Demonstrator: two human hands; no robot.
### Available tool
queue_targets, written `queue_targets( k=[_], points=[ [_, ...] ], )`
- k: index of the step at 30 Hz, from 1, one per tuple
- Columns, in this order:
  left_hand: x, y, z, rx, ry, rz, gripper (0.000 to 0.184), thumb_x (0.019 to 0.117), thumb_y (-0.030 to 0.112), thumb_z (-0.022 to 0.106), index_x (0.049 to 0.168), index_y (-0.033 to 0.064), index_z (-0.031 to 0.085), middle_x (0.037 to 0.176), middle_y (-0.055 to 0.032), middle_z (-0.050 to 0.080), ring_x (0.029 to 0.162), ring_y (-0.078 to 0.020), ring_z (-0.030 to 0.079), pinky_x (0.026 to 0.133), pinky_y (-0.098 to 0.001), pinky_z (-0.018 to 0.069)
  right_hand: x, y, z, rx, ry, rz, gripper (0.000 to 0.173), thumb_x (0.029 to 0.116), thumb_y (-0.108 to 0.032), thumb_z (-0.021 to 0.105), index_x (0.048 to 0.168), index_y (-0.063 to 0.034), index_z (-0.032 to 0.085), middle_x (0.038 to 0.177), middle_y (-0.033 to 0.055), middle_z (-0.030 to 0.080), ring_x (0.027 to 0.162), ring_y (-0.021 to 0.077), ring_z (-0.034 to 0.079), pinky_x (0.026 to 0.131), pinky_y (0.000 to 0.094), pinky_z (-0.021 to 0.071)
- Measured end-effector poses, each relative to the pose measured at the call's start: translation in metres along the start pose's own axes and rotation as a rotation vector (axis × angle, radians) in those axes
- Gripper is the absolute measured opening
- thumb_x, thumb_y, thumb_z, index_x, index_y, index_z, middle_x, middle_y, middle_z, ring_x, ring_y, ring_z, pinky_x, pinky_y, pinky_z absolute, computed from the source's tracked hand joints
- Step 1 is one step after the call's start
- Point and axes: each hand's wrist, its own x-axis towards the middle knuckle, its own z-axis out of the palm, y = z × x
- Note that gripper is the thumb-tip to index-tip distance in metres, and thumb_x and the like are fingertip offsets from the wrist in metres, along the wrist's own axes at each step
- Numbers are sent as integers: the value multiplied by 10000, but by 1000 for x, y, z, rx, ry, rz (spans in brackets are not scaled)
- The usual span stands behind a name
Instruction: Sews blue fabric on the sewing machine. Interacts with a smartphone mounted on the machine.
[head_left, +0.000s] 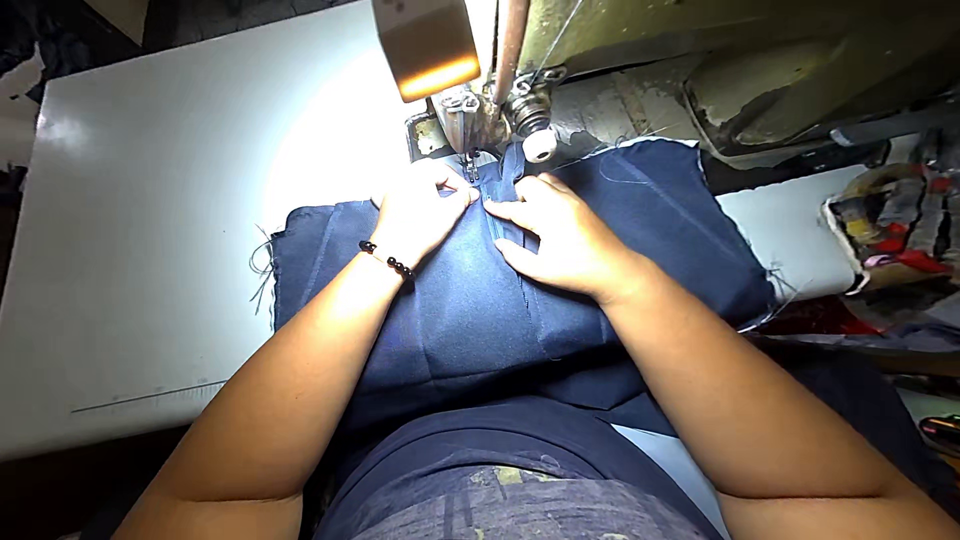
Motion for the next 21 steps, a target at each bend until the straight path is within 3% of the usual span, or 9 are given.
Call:
queue_targets(
  k=[14,17,19,21],
  points=[
    [-1,0,4,-3,65,24,162,914,273,764,944,115,779,973,-57,682,965,-176,634,855,-396,484,1,2,1,2,21,-24,397,904,-255,599,1192,-36,762,937,138,642,917,287,580,816,377,471],
    [-1,-3,7,6,135,83,271,863,266,802,1002,55,703,1019,-128,656,989,-262,618,878,-457,478,1,2,1,-3,15,-21,402,903,-260,600,1191,-31,762,942,143,647,933,298,588,827,384,477],
    [-3,-4,11,37,180,131,227,859,271,785,976,83,733,1038,-135,674,1064,-296,615,946,-493,449,2,2,1,-4,14,-24,401,903,-255,592,1188,-29,762,938,144,643,932,300,588,831,386,476],
    [-7,-2,12,120,181,170,163,918,286,716,959,139,772,1061,-106,650,1103,-290,595,956,-504,432,2,2,1,3,16,-25,395,905,-247,588,1188,-34,763,934,138,636,925,289,582,823,380,472]
  ],
)
